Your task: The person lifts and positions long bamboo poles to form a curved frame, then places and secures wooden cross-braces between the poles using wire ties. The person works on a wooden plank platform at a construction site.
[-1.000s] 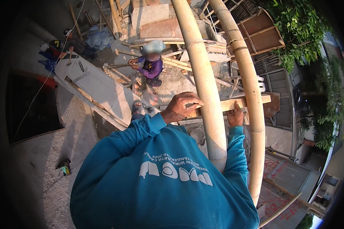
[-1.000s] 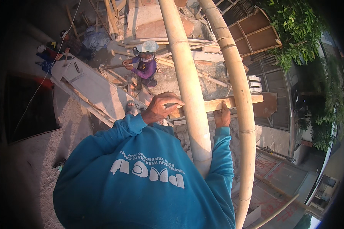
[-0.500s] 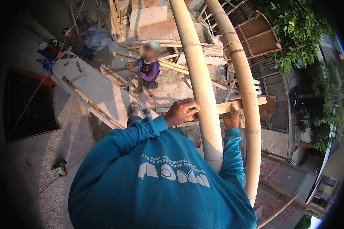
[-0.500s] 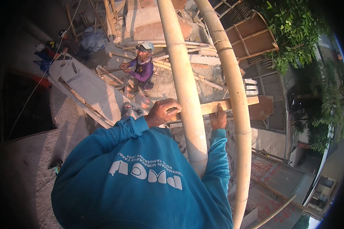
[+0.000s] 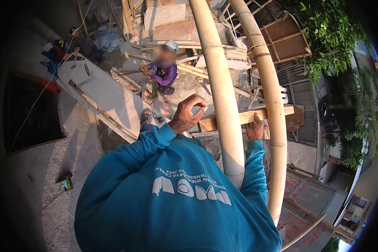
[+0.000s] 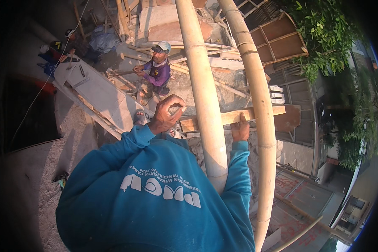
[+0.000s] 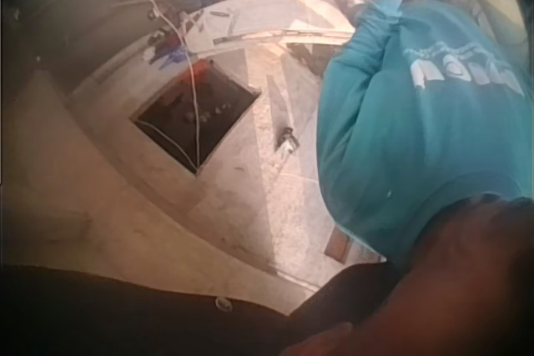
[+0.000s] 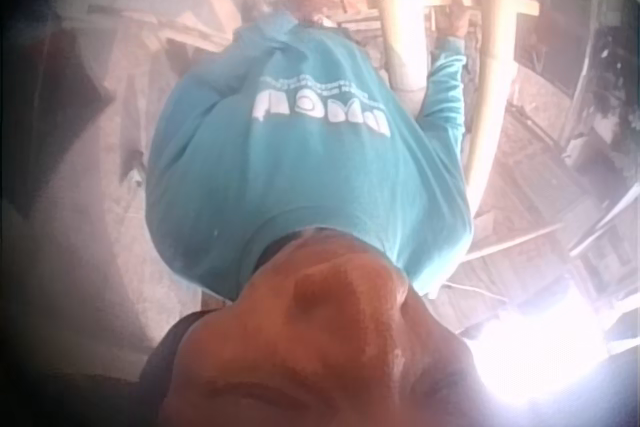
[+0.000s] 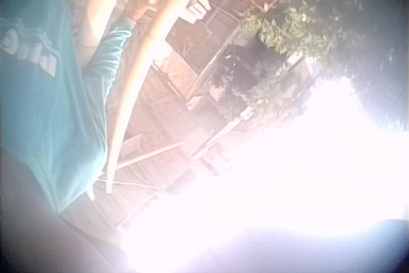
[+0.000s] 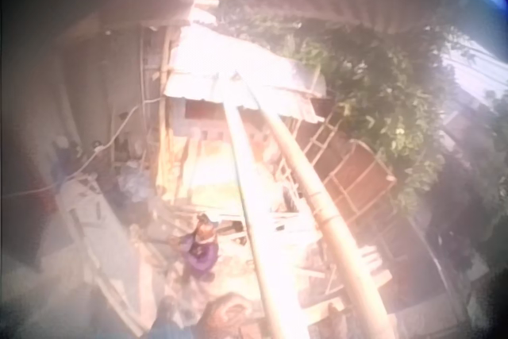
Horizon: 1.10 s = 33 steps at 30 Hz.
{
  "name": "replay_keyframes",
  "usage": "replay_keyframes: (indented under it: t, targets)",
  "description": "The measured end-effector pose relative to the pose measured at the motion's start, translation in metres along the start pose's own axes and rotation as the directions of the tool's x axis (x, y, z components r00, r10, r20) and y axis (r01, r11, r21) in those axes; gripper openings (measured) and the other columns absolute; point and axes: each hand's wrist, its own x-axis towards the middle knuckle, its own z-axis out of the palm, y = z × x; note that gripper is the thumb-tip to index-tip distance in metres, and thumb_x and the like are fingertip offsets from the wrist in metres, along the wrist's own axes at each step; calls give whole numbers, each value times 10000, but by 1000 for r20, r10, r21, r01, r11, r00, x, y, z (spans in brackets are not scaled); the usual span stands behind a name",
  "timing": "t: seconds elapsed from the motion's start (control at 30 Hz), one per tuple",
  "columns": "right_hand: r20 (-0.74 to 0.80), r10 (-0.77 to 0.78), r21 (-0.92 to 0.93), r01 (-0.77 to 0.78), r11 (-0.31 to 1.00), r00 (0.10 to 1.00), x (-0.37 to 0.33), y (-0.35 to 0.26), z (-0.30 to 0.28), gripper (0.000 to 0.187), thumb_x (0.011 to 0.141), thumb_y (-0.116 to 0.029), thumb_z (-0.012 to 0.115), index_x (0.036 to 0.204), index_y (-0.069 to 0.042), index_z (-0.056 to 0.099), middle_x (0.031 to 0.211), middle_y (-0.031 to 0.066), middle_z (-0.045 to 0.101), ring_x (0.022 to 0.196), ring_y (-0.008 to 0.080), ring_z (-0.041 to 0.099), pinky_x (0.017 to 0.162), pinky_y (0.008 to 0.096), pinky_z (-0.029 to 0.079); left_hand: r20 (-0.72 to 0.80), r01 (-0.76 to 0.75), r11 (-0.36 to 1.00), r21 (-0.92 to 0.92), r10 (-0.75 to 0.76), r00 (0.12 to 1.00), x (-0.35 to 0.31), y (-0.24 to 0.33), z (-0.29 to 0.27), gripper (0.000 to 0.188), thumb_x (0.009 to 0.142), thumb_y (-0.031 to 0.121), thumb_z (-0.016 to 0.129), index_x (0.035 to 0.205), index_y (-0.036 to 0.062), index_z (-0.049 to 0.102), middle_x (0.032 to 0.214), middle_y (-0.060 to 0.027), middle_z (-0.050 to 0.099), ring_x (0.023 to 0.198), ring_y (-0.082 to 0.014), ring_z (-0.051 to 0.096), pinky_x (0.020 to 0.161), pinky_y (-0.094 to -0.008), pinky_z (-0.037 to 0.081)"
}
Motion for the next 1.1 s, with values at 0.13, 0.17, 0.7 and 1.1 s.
replay_keyframes:
  t: [0.13, 0.17, 0.7, 1.1]
  targets:
    - [-15, -2, 6, 3, 1000, 1000, 0, 1, 3, 438, 998, -204, 585, 1371, 2, 485, 1357, 134, 507, 1243, 311, 481, 1095, 482, 412, -227, 227, 960, 163, -187, 956, -23, -55, -53, 148, 883, 1, 615, 1030, 12, 602, 930, -104, 659, 868, -168, 664, 787, -304, 536]
    - [-3, -17, 3, 17, 1000, 1000, 5, 2, -6, 409, 991, -206, 594, 1341, -10, 512, 1318, 124, 536, 1201, 291, 513, 1073, 473, 425, -255, 364, 926, 101, -330, 909, -29, -55, -65, 180, 864, -10, 613, 1041, 23, 603, 939, -104, 664, 863, -190, 671, 769, -306, 531]
    - [20, -12, -49, 13, 999, 1000, 2, 3, 3, 367, 976, -210, 613, 1295, -41, 548, 1271, 84, 572, 1164, 273, 535, 1060, 468, 413, -551, 950, 308, 45, -786, 281, -292, -284, -230, 171, 836, 9, 638, 989, 16, 713, 829, -174, 721, 703, -281, 697, 636, -398, 576]
    - [-13, 22, 21, -22, 1000, 1000, 6, -1, -7, 343, 980, -175, 603, 1284, -24, 554, 1344, 143, 522, 1187, 316, 524, 1071, 496, 440, -460, 905, 397, -154, -839, 290, -263, -263, -198, 219, 847, 35, 644, 1053, 7, 711, 882, -133, 716, 649, -199, 669, 544, -327, 544]
